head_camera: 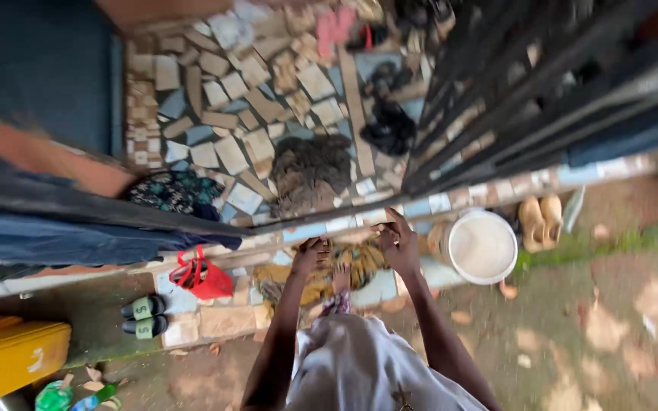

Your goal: Tending a small outdoor fire and peeling seeds or nuts by hand.

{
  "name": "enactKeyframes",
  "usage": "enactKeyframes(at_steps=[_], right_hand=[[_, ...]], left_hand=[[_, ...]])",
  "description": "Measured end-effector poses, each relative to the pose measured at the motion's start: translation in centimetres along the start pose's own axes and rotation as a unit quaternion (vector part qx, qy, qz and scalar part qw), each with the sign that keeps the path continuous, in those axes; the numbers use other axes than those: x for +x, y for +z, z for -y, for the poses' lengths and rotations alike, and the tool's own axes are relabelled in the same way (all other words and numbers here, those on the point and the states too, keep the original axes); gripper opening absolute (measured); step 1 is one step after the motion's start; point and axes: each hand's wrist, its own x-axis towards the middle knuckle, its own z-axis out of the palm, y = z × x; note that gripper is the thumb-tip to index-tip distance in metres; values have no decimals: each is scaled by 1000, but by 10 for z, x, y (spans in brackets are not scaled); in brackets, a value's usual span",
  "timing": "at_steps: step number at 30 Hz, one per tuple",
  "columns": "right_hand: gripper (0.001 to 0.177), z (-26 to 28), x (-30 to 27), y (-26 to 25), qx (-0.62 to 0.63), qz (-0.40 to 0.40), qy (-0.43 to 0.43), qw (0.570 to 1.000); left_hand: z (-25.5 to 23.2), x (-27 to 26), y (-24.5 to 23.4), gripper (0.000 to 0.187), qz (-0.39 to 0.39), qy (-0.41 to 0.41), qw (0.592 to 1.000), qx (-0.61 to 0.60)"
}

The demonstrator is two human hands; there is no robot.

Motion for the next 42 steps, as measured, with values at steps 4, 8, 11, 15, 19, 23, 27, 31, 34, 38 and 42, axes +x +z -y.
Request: enactKeyframes(at_steps=[4,8,11,15,19,23,27,31,34,38,42], right_hand=[[33,13,43,17,241,56,37,968],[31,7,72,33,339,102,94,930],[7,-5,99,38,462,81,203,859],[3,-10,140,41,631,185,201,726],[31,-14,190,67,759,363,101,530],[51,97,233,82,685,292,287,603],[78,104,313,98,617,486,188,590],[83,106,411,104,606,551,218,531],[89,141,482,93,550,559,245,570],[84,187,546,71,515,614,224,556],[88,224,568,84,488,659,214,531]], left_hand=[[-101,-68,26,46,-24,15,993,-112],[-135,-86,10,46,-36,72,976,-205],[-153,-105,5,45,-42,129,952,-275],[-199,-141,15,53,-31,155,935,-316],[-271,-178,47,76,174,283,814,-476],[-331,-166,68,82,188,330,756,-533],[-392,-130,91,89,163,375,768,-493],[-440,-90,112,95,96,416,779,-460],[-469,-95,134,97,65,448,766,-457],[-488,-131,163,96,-4,447,772,-452],[-482,-156,174,84,-132,398,804,-422]])
